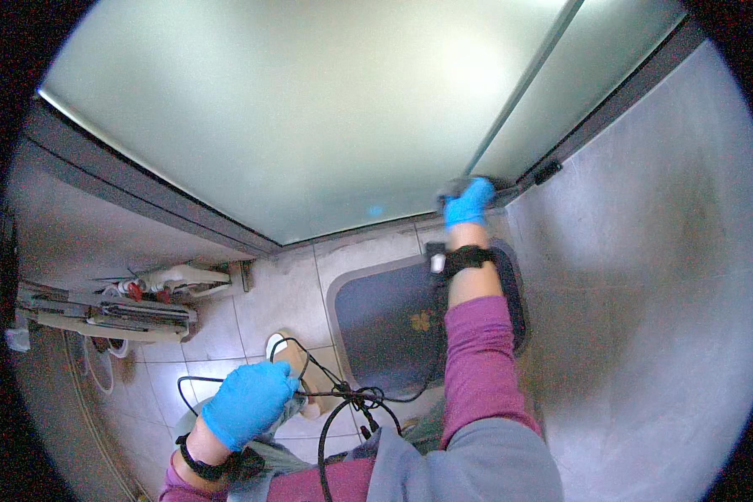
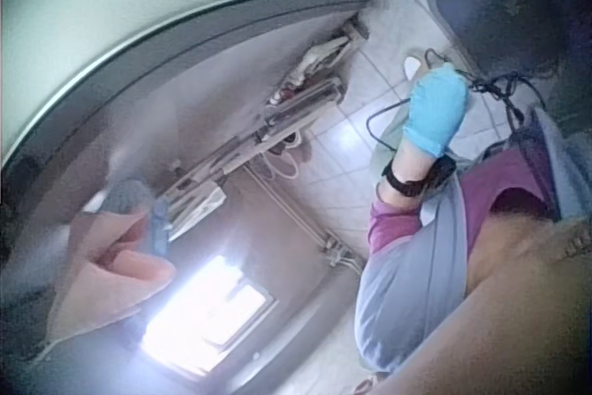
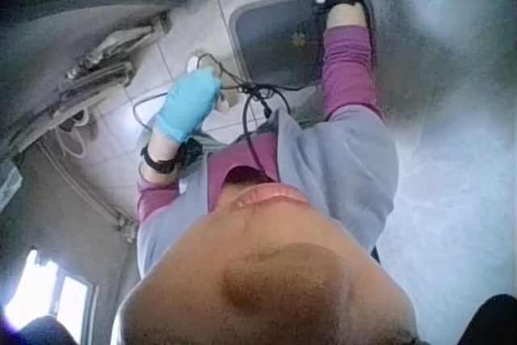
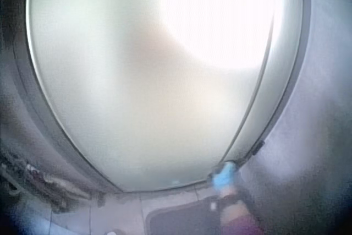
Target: The person wipes a frosted glass door with a cloth, cleaning the frame and surface in a bathroom. They then move to a kitchen area and rinse the cloth in the sink.
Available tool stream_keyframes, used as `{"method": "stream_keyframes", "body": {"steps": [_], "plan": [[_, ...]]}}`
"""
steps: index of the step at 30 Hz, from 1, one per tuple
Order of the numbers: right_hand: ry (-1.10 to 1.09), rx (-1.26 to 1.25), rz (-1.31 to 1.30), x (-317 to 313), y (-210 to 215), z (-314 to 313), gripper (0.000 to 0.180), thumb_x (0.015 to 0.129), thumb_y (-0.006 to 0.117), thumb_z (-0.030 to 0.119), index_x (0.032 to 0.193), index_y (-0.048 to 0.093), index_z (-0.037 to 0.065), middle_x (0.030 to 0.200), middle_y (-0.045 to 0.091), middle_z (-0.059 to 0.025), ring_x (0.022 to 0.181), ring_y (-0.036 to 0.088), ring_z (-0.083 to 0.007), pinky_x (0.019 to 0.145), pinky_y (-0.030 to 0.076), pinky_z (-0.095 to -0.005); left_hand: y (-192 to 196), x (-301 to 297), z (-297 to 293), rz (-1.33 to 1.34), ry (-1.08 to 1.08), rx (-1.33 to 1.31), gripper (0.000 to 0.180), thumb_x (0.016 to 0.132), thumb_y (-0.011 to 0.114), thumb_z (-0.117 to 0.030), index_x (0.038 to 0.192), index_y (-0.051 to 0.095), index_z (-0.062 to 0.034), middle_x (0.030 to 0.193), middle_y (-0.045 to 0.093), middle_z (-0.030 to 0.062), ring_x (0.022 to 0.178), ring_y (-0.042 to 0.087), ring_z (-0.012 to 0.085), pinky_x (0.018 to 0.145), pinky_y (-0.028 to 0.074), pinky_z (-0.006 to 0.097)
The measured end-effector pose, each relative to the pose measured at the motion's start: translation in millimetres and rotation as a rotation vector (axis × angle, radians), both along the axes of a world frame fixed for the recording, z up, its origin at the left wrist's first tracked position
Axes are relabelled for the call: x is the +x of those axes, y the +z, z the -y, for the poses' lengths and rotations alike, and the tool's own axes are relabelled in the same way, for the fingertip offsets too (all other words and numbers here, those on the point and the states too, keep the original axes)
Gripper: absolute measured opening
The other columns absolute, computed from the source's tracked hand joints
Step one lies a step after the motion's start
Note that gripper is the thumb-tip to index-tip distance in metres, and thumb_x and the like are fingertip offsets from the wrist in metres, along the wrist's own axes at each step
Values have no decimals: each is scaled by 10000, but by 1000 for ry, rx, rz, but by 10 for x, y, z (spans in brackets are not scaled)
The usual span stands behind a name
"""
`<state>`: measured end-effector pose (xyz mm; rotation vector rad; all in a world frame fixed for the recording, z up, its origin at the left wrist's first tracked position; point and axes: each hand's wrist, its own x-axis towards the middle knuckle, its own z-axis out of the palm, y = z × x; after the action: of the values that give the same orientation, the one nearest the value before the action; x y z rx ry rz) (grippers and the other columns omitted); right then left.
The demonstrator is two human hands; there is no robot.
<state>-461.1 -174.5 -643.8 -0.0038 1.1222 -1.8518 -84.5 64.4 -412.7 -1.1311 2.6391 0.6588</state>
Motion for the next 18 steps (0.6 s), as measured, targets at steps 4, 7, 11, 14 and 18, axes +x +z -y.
{"method": "stream_keyframes", "body": {"steps": [4, 7, 11, 14, 18], "plan": [[376, 48, 460, 1295, -278, -68, 256, 863, 383, 266, 881, 600, 130, 821, 603, -96, 780, 548, -278, 754, 455, -462, -15, 58, 90, 66, 19, 12, 54, 736, 609, -112, 753, 628, -65, 759, 593, 138, 697, 629, 311, 580, 506, 404], [510, 124, 838, 2006, -346, -99, 196, 864, 430, 183, 890, 581, 62, 860, 635, -159, 784, 579, -322, 793, 470, -449, -76, 115, 133, 122, 0, 63, 92, 727, 619, -113, 797, 638, -56, 777, 615, 174, 691, 635, 349, 578, 515, 430], [535, 8, 604, 1512, -225, -191, 255, 826, 448, 201, 864, 603, 2, 848, 636, -184, 800, 592, -356, 796, 483, -487, -155, 190, 161, 165, 6, 58, 88, 730, 610, -107, 794, 635, -53, 770, 617, 163, 691, 636, 349, 576, 518, 428], [376, -220, 340, 394, -28, -296, 290, 821, 448, 246, 881, 609, 11, 870, 632, -205, 835, 583, -374, 802, 478, -515, -169, 223, 141, 147, 33, 50, 110, 742, 602, -116, 818, 614, -36, 767, 618, 162, 690, 638, 349, 574, 521, 426], [-39, -156, -78, -486, 423, -238, 128, 831, 468, 200, 862, 560, 116, 837, 580, -94, 799, 540, -283, 753, 444, -420, -99, 217, 78, 101, 15, 47, 148, 763, 596, -142, 840, 585, -15, 743, 615, 171, 672, 640, 347, 560, 520, 426]]}}
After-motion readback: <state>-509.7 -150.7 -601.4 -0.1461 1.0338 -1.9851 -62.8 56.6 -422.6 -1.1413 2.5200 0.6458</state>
